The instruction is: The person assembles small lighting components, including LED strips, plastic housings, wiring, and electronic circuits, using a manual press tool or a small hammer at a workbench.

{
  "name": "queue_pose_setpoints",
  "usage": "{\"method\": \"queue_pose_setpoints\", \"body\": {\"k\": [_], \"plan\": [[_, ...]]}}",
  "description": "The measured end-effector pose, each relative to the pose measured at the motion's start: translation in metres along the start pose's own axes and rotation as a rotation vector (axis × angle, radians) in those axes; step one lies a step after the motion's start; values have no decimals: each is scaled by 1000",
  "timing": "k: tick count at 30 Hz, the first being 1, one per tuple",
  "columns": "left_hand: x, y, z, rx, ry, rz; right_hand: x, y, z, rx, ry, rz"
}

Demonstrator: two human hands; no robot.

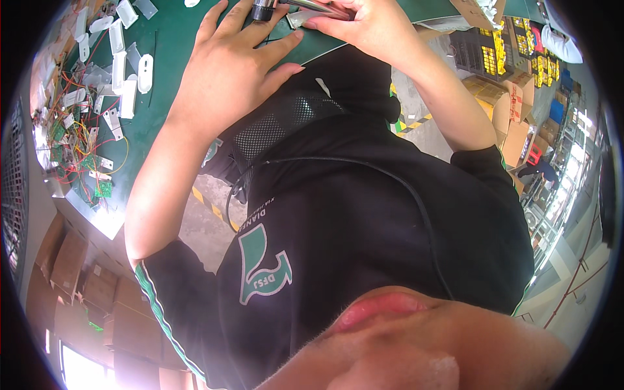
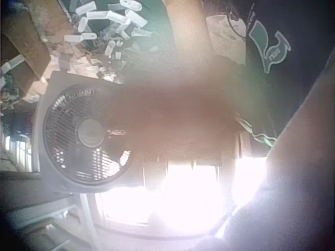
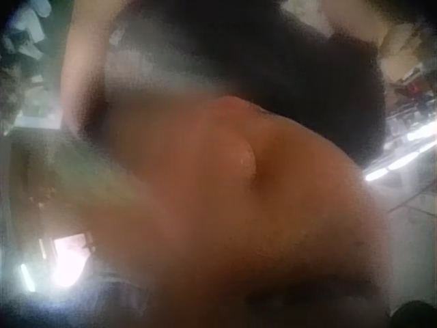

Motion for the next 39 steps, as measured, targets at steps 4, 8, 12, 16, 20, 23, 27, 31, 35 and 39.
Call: {"method": "queue_pose_setpoints", "body": {"k": [4,8,12,16,20,23,27,31,35,39], "plan": [[0,0,1,-2,-3,-1,-1,-4,1,-16,32,56],[1,0,1,-2,1,-6,0,-6,1,31,10,59],[1,-1,1,2,1,-10,3,-6,0,51,31,78],[1,-1,1,1,4,-6,2,-6,0,63,39,79],[1,-1,2,2,4,-8,0,-12,4,57,39,73],[1,-2,1,-4,0,-6,-4,-10,11,53,72,-74],[-9,0,-5,-14,-64,39,-16,8,32,-248,268,-79],[-10,0,-6,-41,-102,72,-26,3,49,-363,423,49],[-11,0,-6,-31,-109,72,-15,13,52,-375,294,341],[-11,1,-8,-53,-126,67,-11,15,51,-367,260,233]]}}
Point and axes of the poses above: each hand's wrist, its own z-axis away from the middle knuckle, its own x-axis out of the palm, y = z × x, the point moved 4 cm from there along -z, towards the middle knuckle, and after that the axes turned 8 degrees about y, right-handed, at the moved point
